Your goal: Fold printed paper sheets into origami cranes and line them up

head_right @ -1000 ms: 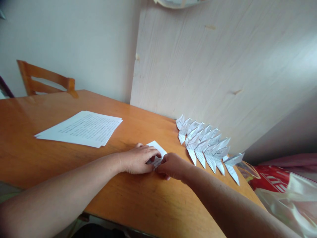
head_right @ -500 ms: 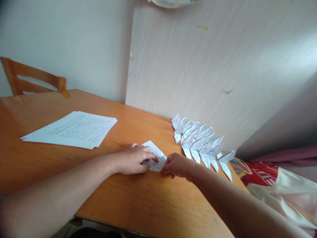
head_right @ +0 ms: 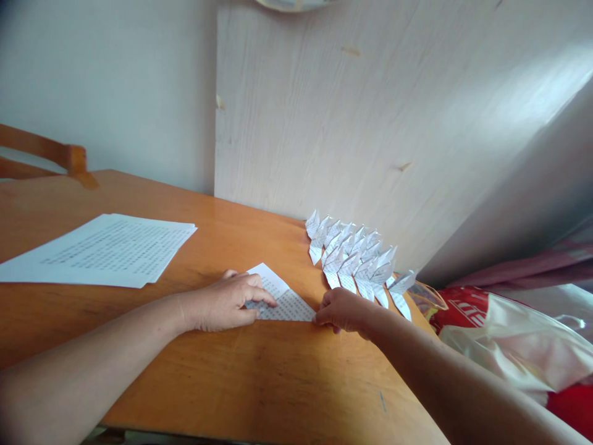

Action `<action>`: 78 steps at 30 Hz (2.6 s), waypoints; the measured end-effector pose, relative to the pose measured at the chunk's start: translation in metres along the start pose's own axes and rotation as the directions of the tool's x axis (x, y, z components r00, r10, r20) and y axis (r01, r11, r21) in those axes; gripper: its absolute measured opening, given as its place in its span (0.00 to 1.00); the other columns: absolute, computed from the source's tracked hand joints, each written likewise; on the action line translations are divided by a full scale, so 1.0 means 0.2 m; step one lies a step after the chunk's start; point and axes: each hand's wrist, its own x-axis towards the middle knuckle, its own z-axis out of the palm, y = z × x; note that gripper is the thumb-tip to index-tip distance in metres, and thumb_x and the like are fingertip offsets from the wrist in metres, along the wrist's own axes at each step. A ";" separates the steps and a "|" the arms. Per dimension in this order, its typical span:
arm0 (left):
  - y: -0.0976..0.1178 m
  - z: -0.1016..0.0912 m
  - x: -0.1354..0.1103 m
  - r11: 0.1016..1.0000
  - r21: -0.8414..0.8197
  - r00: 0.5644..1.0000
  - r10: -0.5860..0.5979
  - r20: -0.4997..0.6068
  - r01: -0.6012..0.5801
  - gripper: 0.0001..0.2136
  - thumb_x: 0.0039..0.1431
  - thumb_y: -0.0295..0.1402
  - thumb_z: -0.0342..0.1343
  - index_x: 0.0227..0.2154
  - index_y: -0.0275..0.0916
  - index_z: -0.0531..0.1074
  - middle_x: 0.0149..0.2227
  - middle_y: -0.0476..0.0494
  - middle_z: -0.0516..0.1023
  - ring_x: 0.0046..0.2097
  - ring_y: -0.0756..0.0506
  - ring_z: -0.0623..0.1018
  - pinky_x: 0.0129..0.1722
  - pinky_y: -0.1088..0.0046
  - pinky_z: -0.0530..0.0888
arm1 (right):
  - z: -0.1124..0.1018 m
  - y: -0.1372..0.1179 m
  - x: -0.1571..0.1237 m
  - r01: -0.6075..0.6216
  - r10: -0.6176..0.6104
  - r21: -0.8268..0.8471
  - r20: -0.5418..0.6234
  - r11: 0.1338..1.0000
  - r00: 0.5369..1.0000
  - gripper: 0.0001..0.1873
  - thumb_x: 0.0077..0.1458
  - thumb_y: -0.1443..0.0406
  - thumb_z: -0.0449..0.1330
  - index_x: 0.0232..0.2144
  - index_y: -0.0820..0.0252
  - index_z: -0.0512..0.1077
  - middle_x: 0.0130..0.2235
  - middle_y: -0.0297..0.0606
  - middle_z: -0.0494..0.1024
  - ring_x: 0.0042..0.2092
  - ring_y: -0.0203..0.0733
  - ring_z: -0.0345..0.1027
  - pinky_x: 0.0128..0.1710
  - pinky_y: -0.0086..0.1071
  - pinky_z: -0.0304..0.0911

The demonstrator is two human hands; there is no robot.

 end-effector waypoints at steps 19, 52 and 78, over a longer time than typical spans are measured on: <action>-0.01 0.01 -0.01 1.000 -0.019 0.999 0.014 -0.038 -0.015 0.17 0.59 0.33 0.54 0.48 0.57 0.77 0.40 0.47 0.75 0.45 0.42 0.73 0.47 0.64 0.58 | 0.03 0.17 -0.02 0.060 -0.030 0.361 -0.087 0.930 0.996 0.04 0.41 0.68 0.58 0.24 0.57 0.66 0.19 0.28 0.70 0.19 0.31 0.61 0.18 0.25 0.46; 0.01 0.03 0.00 0.988 0.076 0.939 0.150 -0.309 -0.132 0.10 0.56 0.33 0.61 0.41 0.42 0.77 0.40 0.43 0.77 0.43 0.41 0.74 0.44 0.65 0.66 | 0.32 -0.10 -0.26 0.409 -0.150 0.811 -0.383 0.419 0.912 0.11 0.55 0.57 0.63 0.34 0.56 0.67 0.29 0.34 0.74 0.30 0.36 0.67 0.29 0.29 0.59; 0.01 0.02 0.03 0.087 -0.993 0.929 -0.353 -0.108 -0.083 0.21 0.51 0.35 0.64 0.47 0.38 0.68 0.43 0.41 0.76 0.39 0.47 0.75 0.38 0.71 0.68 | 0.42 -0.01 -0.26 0.414 -0.831 -0.722 -0.461 0.555 0.311 0.44 0.56 0.59 0.63 0.69 0.54 0.50 0.70 0.47 0.54 0.69 0.64 0.43 0.65 0.64 0.44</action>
